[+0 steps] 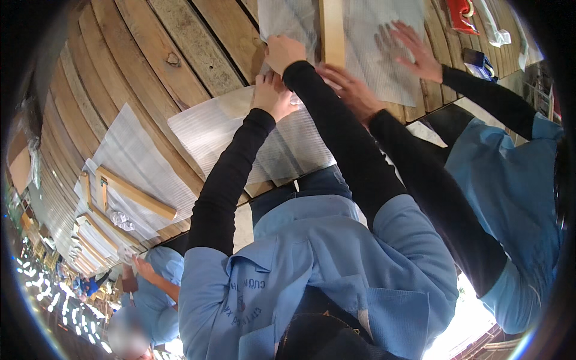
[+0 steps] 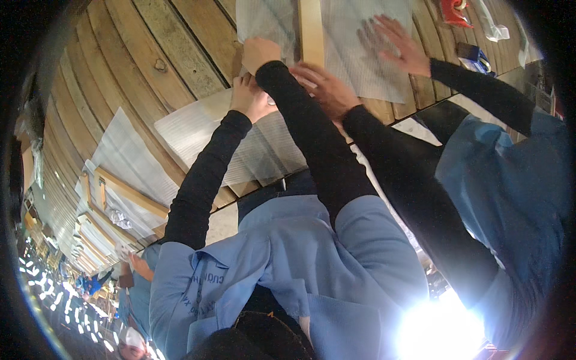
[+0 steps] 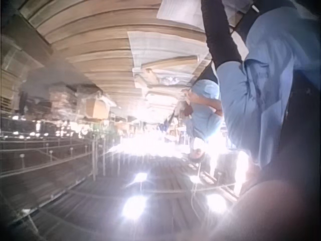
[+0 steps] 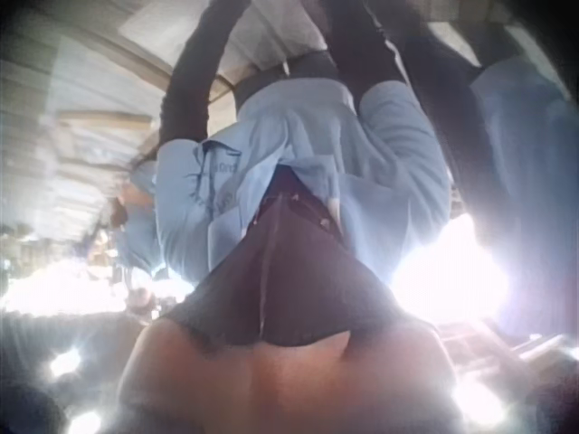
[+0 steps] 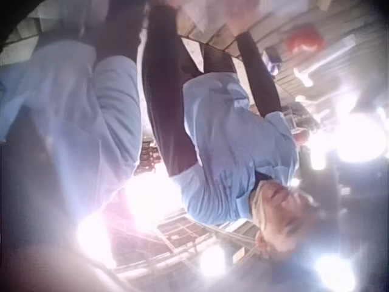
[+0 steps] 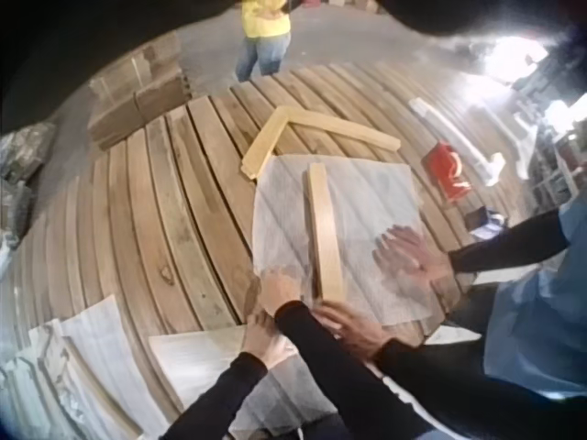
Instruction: The person wraps wooden chair leg frames in bubble wrap and secures them with tape. The person places each frame on a sheet of bubble wrap, folds the wrap around it, and uses a tape dispenser to seal the package. The wrapped frames are set aside on the table.
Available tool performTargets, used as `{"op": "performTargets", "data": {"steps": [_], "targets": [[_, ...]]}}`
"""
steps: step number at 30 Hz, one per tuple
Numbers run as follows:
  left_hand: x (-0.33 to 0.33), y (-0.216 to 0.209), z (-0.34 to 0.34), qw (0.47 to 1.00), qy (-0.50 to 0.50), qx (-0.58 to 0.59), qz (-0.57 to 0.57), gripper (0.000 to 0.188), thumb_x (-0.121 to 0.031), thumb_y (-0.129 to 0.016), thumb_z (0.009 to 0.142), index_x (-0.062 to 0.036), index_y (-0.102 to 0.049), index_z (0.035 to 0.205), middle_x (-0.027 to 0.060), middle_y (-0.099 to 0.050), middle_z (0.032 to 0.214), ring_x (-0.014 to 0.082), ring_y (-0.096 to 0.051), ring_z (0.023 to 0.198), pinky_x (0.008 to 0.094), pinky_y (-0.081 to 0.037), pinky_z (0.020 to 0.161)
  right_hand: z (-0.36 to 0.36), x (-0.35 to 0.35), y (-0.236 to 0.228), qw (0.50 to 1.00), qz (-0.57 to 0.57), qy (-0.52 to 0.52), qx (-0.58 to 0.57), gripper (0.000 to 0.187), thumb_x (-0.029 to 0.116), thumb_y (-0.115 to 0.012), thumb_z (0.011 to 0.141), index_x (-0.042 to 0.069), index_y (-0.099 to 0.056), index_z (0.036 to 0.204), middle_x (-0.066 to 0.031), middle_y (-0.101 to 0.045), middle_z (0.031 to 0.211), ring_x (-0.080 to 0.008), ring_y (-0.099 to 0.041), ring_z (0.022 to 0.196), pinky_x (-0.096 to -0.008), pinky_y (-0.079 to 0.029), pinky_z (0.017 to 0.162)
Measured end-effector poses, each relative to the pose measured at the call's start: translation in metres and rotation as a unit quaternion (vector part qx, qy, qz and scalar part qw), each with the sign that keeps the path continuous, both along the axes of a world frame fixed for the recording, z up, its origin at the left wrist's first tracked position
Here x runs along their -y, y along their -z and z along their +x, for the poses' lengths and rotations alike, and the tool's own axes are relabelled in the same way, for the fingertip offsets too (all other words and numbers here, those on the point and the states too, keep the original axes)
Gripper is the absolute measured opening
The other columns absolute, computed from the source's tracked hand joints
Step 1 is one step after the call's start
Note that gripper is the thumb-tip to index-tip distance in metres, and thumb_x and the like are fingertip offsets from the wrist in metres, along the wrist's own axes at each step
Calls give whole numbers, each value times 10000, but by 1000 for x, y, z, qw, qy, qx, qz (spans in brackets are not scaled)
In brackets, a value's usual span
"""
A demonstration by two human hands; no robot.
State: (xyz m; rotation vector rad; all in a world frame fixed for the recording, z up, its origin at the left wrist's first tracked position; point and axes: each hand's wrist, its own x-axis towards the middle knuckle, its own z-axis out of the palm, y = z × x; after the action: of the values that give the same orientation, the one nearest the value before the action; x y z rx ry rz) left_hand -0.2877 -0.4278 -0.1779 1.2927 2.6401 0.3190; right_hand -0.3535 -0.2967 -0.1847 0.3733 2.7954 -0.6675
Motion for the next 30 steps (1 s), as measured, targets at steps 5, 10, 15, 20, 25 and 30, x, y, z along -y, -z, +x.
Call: {"op": "performTargets", "data": {"steps": [5, 10, 15, 20, 25, 30], "targets": [[15, 5, 2, 999, -31, 29, 6, 693, -456, -864, 628, -84, -618, 1157, 128, -613, 1141, 310, -532, 1140, 495, -367, 887, 34, 10, -49, 988, -52, 114, -86, 279, 330, -645, 875, 53, -648, 908, -154, -693, 898, -390, -686, 836, -501, -548, 725], [26, 35, 17, 949, -147, 171, 219, 527, -386, -714, 817, -139, -596, 1268, 90, -584, 1298, 271, -493, 1269, 563, -322, 1041, 57, 50, -84, 980, -66, 128, -135, 385, 339, -662, 876, 61, -620, 1138, -182, -647, 1140, -357, -654, 1027, -480, -526, 848], [53, 7, 45, 969, -210, -125, 46, 582, -406, -545, 991, -209, -405, 1520, 85, -455, 1486, 282, -377, 1442, 668, -153, 1182, 135, -2, -47, 947, 225, -201, -105, 431, 203, -555, 942, 167, -601, 1370, -31, -651, 1203, -206, -591, 1127, -434, -395, 1031], [133, 0, 109, 965, -210, 32, 155, 750, -463, -619, 934, -187, -323, 1566, 124, -240, 1635, 341, -174, 1543, 714, 8, 1165, 140, -3, -63, 958, 241, -139, -76, 323, 170, -575, 895, 146, -690, 1196, -19, -661, 1060, -208, -608, 1071, -410, -429, 963], [202, -2, 189, 950, -295, 87, 53, 915, -566, -646, 884, -177, -226, 1598, 158, -133, 1672, 374, -90, 1554, 788, 14, 1111, 150, -5, -57, 960, 265, -51, -75, 211, 235, -598, 914, 161, -711, 1077, -31, -656, 1023, -213, -599, 1055, -409, -414, 971], [238, -4, 219, 920, -356, 126, -107, 1039, -694, -602, 857, -170, -144, 1629, 167, -17, 1696, 358, 30, 1567, 838, 32, 1056, 151, 0, -24, 809, 554, 16, 195, 416, 318, -759, 834, 144, -553, 1150, -38, -603, 1082, -223, -576, 1078, -381, -384, 995]]}}
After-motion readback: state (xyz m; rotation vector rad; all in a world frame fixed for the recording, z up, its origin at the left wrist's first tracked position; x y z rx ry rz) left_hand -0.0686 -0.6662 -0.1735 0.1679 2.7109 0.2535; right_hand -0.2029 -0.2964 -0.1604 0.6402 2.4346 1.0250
